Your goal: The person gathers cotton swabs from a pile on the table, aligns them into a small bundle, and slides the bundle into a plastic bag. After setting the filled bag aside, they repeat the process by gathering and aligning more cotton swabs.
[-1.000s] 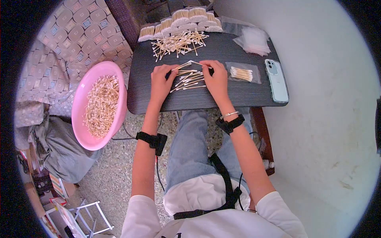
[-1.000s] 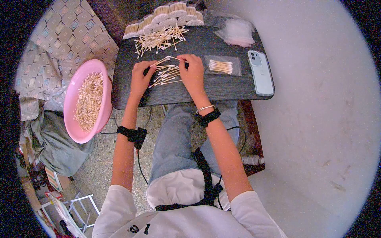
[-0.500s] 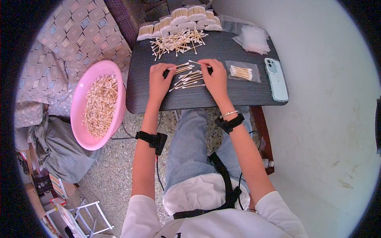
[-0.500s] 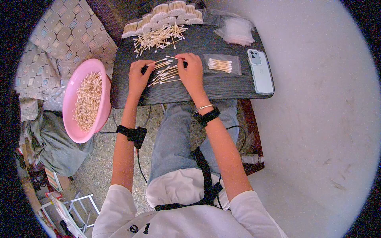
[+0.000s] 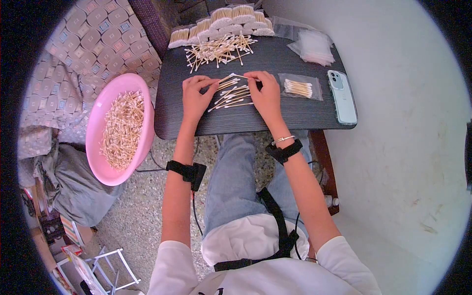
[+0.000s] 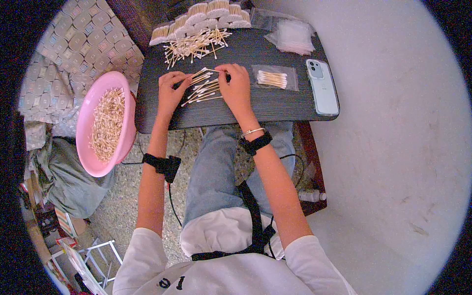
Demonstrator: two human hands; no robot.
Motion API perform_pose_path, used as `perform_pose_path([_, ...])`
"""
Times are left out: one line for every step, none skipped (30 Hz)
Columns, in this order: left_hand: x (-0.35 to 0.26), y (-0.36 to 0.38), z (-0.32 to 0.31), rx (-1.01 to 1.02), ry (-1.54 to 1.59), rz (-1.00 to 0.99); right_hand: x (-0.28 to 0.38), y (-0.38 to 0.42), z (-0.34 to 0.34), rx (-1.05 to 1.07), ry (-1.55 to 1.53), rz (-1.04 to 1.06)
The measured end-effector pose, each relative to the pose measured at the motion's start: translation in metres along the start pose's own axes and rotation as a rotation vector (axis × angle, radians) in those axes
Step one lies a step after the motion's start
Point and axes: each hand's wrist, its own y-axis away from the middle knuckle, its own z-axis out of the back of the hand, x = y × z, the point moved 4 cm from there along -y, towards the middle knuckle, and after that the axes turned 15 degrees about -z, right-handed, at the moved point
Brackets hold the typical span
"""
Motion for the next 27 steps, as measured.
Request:
perform_pose_path([0.000, 0.000, 0.000, 0.001, 0.008, 0.003, 0.000, 0.000, 0.000, 0.001, 0.000, 0.000])
perform_pose_path([0.000, 0.000, 0.000, 0.002, 0.006, 0.015, 0.000, 0.000, 0.000, 0.002, -0.005, 0.002])
perform_pose_path([0.001, 0.001, 0.000, 0.004, 0.005, 0.028, 0.000, 0.000, 0.000, 0.003, -0.010, 0.004])
perform_pose_path([0.001, 0.001, -0.001, 0.005, 0.004, 0.040, 0.000, 0.000, -0.001, 0.004, -0.014, 0.006])
perform_pose_path([0.004, 0.001, -0.001, 0.005, 0.034, 0.052, 0.000, -0.001, 0.000, 0.003, -0.009, 0.006])
perform_pose_path([0.008, 0.000, -0.002, 0.005, 0.065, 0.064, 0.000, -0.001, 0.000, 0.001, -0.003, 0.006])
perform_pose_path([0.011, 0.000, -0.002, 0.006, 0.096, 0.075, 0.000, -0.001, 0.000, 0.000, 0.003, 0.007])
perform_pose_path([0.013, 0.001, -0.003, -0.013, 0.098, 0.084, 0.000, -0.001, 0.000, -0.004, -0.003, 0.003])
perform_pose_path([0.012, 0.001, -0.003, -0.032, 0.101, 0.092, 0.000, 0.000, 0.000, -0.007, -0.010, -0.001])
perform_pose_path([0.012, 0.001, -0.003, -0.052, 0.103, 0.100, 0.000, 0.000, 0.000, -0.010, -0.016, -0.005])
perform_pose_path([0.011, 0.001, -0.003, -0.051, 0.081, 0.102, 0.000, 0.000, 0.000, -0.009, -0.017, -0.010])
perform_pose_path([0.009, 0.001, -0.002, -0.050, 0.059, 0.104, 0.000, 0.000, 0.000, -0.008, -0.018, -0.015])
perform_pose_path([0.007, 0.000, -0.001, -0.049, 0.036, 0.105, 0.000, -0.001, 0.000, -0.007, -0.019, -0.019])
perform_pose_path([0.003, -0.001, 0.000, -0.041, 0.008, 0.088, 0.000, 0.000, 0.000, -0.009, -0.014, -0.016])
perform_pose_path([0.000, -0.002, 0.000, -0.032, -0.020, 0.072, 0.001, 0.000, 0.000, -0.010, -0.009, -0.013])
perform_pose_path([-0.002, -0.002, 0.000, -0.024, -0.048, 0.055, 0.002, 0.000, 0.001, -0.011, -0.005, -0.009])
perform_pose_path([-0.004, -0.002, -0.001, -0.009, -0.041, 0.025, 0.002, 0.000, 0.001, -0.008, 0.004, -0.008])
perform_pose_path([-0.005, -0.002, -0.002, 0.006, -0.035, -0.005, 0.002, 0.000, 0.001, -0.006, 0.012, -0.007])
perform_pose_path([-0.006, -0.002, -0.003, 0.021, -0.029, -0.034, 0.003, 0.000, 0.001, -0.003, 0.020, -0.007])
perform_pose_path([-0.008, -0.001, -0.005, 0.047, -0.044, -0.063, 0.003, 0.000, 0.001, -0.007, 0.015, 0.001])
perform_pose_path([-0.011, 0.000, -0.005, 0.073, -0.060, -0.093, 0.003, 0.000, 0.000, -0.010, 0.010, 0.009])
perform_pose_path([-0.013, 0.001, -0.006, 0.100, -0.075, -0.122, 0.003, 0.000, 0.000, -0.015, 0.004, 0.016])
perform_pose_path([-0.014, 0.001, -0.006, 0.120, -0.082, -0.133, 0.002, 0.000, -0.001, -0.008, 0.003, 0.015])
perform_pose_path([-0.015, 0.001, -0.007, 0.139, -0.089, -0.143, 0.002, 0.000, -0.001, 0.000, 0.002, 0.014])
perform_pose_path([-0.016, 0.001, -0.008, 0.159, -0.096, -0.154, 0.001, 0.000, -0.001, 0.007, 0.001, 0.014])
perform_pose_path([-0.016, 0.001, -0.009, 0.163, -0.090, -0.156, 0.002, 0.001, -0.002, 0.013, 0.026, 0.041])
perform_pose_path([-0.016, 0.002, -0.010, 0.166, -0.085, -0.158, 0.003, 0.002, -0.002, 0.020, 0.051, 0.068])
